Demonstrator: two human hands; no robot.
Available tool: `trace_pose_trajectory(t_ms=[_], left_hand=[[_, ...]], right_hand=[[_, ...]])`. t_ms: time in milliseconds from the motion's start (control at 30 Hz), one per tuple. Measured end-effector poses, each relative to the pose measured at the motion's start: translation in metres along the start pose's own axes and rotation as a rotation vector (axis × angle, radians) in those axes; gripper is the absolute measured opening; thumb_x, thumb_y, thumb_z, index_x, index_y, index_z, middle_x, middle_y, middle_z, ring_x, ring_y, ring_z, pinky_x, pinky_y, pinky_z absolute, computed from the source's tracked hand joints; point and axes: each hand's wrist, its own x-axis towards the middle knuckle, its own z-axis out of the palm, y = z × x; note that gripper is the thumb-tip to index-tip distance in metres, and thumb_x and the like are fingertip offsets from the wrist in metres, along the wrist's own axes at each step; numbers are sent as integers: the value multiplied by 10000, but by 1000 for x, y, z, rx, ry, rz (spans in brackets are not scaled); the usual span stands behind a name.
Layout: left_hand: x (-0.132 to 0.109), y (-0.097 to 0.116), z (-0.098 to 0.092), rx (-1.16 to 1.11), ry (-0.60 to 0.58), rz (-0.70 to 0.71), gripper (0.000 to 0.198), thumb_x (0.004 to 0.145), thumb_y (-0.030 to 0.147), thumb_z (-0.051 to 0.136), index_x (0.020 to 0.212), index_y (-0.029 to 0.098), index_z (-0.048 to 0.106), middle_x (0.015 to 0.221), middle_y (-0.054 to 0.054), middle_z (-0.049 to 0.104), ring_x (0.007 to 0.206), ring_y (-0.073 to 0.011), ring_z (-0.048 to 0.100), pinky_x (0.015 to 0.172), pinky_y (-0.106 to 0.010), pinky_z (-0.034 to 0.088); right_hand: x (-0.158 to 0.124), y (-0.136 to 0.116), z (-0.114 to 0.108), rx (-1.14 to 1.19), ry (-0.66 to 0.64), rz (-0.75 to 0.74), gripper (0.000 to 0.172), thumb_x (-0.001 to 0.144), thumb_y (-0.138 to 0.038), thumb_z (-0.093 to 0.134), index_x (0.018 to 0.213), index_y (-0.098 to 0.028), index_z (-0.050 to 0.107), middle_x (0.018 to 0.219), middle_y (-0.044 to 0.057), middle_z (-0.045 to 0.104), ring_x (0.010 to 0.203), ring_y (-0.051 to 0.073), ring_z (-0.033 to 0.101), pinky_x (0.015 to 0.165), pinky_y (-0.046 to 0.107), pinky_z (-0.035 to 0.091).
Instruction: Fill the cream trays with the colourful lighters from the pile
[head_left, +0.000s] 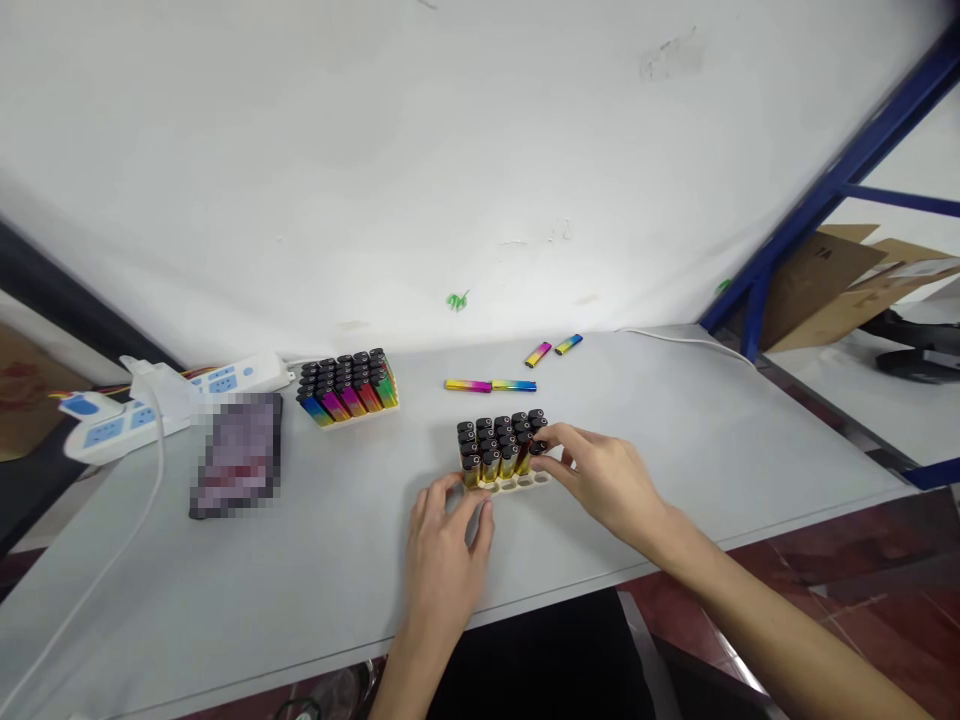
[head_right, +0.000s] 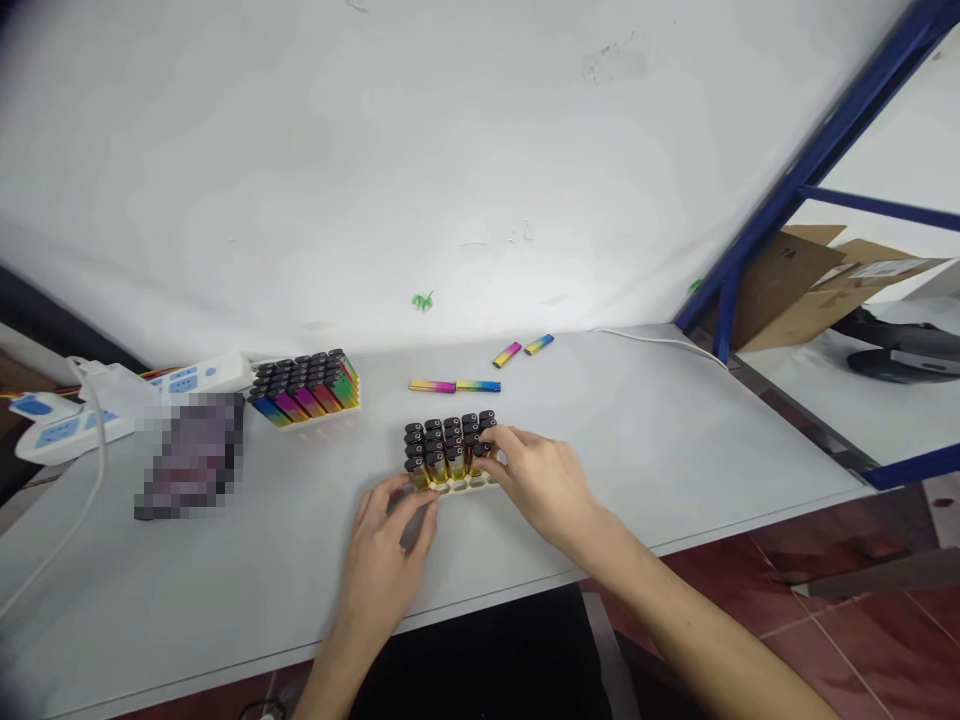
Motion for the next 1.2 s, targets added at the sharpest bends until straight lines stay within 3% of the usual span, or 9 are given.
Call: trace_pose_trajectory(t_ms=[133, 333, 533, 633, 733, 867, 933, 1067, 1200], left_hand=[[0, -1, 1, 2, 12, 13, 187, 924, 235, 553, 1033, 260, 703, 1156, -81, 573, 1069, -269, 552, 881, -459, 526], [1, 0, -1, 12, 12, 19, 184, 924, 237, 546, 1012, 262, 706, 1146, -81, 574, 1066, -271, 565, 885, -468, 528], [1, 1, -1, 0, 3, 3, 180, 925, 234, 546, 1002, 261, 706, 1139, -83, 564, 1066, -264, 563, 902, -471, 519], [1, 1, -1, -5, 4, -11, 185, 927, 227, 542, 1004, 263, 707, 1137, -78, 567, 1057, -255, 565, 898, -460, 521], [1, 2, -1, 1, 8, -17, 180, 926, 224, 544, 997, 262, 705, 1127, -75, 568, 1054, -252, 567, 896, -454, 522], [0, 1, -1, 3, 5, -15, 171, 931, 234, 542, 989, 257, 700, 1130, -77, 566, 1058, -252, 564, 909, -465, 513], [0, 0, -1, 7, 6, -16, 167, 930, 239, 545, 986, 260, 701, 1126, -75, 568, 1052, -252, 563, 911, -473, 509], [1, -2, 0, 6, 0, -23, 174, 929, 241, 548, 1005, 271, 702, 1135, -71, 568, 1057, -251, 561, 910, -465, 510], [2, -2, -1, 7, -3, -28, 172, 928, 245, 550, 998, 272, 704, 1133, -67, 569, 1075, -252, 564, 919, -455, 511]], right_hand=[[1, -3, -3, 1, -48, -5, 222, 929, -428, 587, 1050, -241, 581, 850, 2, 756, 562, 156, 659, 480, 259, 329], [32, 21, -3, 45, 169, 187, 325, 978, -509, 437, 908, -231, 592, 624, -10, 660, 497, 147, 566, 512, 264, 331], [91, 73, 45, 24, -31, 130, 295, 881, -380, 592, 1110, -203, 646, 1102, 127, 656, 1020, 291, 569, 861, 393, 432], [96, 87, 65, 93, 7, 129, 271, 832, -402, 633, 1016, -207, 674, 1146, 134, 605, 1102, 324, 500, 957, 467, 397], [92, 91, 65, 442, 117, 183, 250, 783, -427, 671, 899, -209, 630, 1092, 99, 629, 1102, 291, 527, 981, 459, 403], [86, 86, 51, 1114, 180, 375, 335, 807, -514, 633, 916, -234, 485, 849, 20, 671, 797, 194, 642, 760, 366, 507], [84, 79, 46, 1288, 178, 435, 360, 819, -541, 622, 943, -261, 433, 668, -60, 589, 537, 132, 557, 544, 275, 459], [81, 66, 46, 1326, 107, 459, 339, 857, -569, 567, 920, -243, 498, 551, -105, 375, 375, 61, 277, 382, 207, 223], [79, 58, 51, 1293, 9, 494, 410, 880, -600, 496, 899, -198, 573, 580, -66, 420, 398, 65, 307, 374, 214, 216]])
